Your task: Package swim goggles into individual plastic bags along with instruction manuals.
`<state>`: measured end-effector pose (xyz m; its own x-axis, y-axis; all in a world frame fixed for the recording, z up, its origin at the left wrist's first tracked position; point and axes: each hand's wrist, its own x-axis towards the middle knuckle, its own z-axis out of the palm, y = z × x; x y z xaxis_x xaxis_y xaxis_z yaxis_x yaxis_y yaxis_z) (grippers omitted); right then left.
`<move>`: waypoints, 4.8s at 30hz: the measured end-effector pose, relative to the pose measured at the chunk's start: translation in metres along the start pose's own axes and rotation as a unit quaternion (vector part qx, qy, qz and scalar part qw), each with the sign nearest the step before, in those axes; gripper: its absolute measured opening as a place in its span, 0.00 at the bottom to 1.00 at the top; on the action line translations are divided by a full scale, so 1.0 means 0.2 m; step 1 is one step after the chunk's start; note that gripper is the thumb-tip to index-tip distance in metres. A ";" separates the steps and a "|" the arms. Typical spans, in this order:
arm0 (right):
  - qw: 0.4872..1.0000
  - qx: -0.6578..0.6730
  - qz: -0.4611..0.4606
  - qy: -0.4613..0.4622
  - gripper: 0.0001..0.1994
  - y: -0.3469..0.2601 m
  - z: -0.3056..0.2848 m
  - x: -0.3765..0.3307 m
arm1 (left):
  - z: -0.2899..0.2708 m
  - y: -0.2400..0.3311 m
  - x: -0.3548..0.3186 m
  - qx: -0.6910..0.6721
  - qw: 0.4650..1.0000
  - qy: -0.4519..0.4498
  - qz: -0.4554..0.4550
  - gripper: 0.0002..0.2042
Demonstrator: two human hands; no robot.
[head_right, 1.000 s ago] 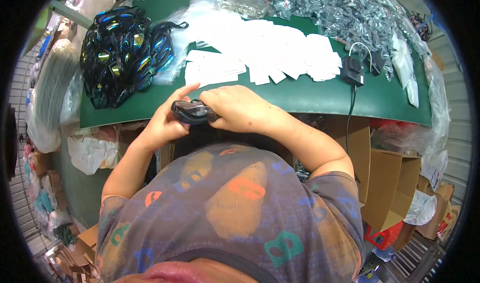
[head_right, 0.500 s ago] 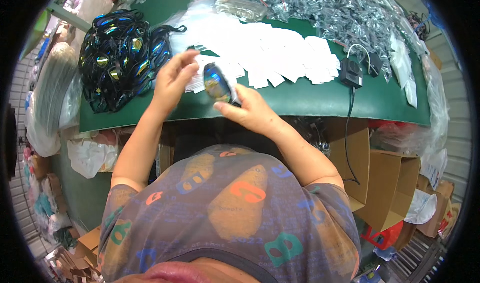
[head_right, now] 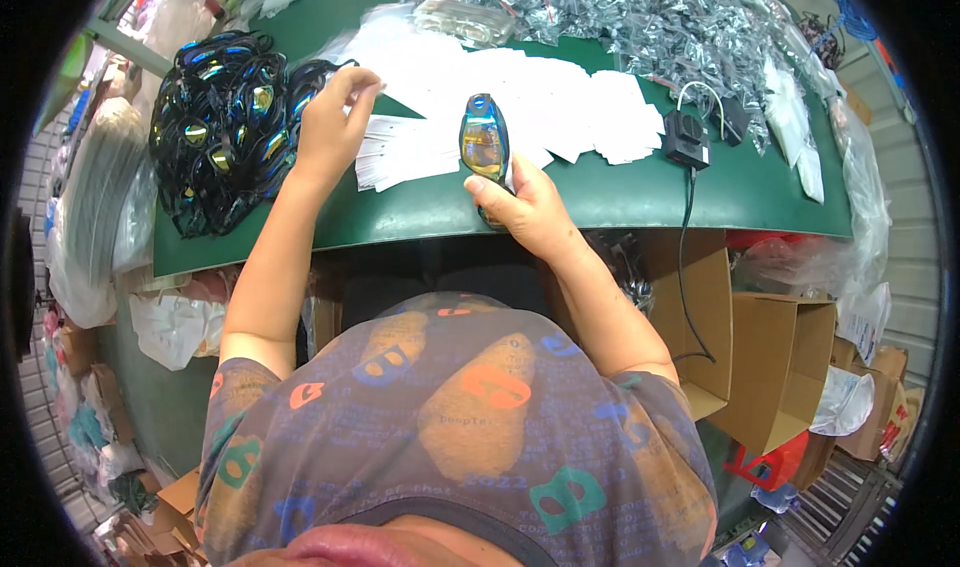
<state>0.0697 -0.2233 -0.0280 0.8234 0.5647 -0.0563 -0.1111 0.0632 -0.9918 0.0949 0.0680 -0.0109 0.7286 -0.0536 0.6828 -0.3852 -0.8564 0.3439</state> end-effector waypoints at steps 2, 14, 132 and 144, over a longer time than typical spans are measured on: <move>1.000 0.007 0.001 -0.006 0.12 0.00 0.02 0.01 | -0.01 0.06 -0.05 -0.225 0.951 -0.044 -0.206 0.03; 0.997 0.049 0.016 -0.049 0.15 0.00 0.11 0.07 | -0.02 0.17 -0.20 -0.329 0.893 -0.094 -0.292 0.08; 0.912 -0.366 -0.180 0.048 0.16 -0.06 0.23 0.26 | -0.19 0.45 -0.21 -0.043 0.994 0.018 0.099 0.06; 0.971 0.116 0.040 -0.206 0.21 -0.08 0.22 0.24 | -0.09 0.33 -0.17 -0.611 0.700 -0.048 -0.367 0.10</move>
<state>0.0867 -0.1611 -0.0097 0.5202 0.8534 -0.0344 -0.3282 0.1625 -0.9305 0.0340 0.0225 -0.0007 0.9963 0.0855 0.0067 -0.0408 0.4041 0.9138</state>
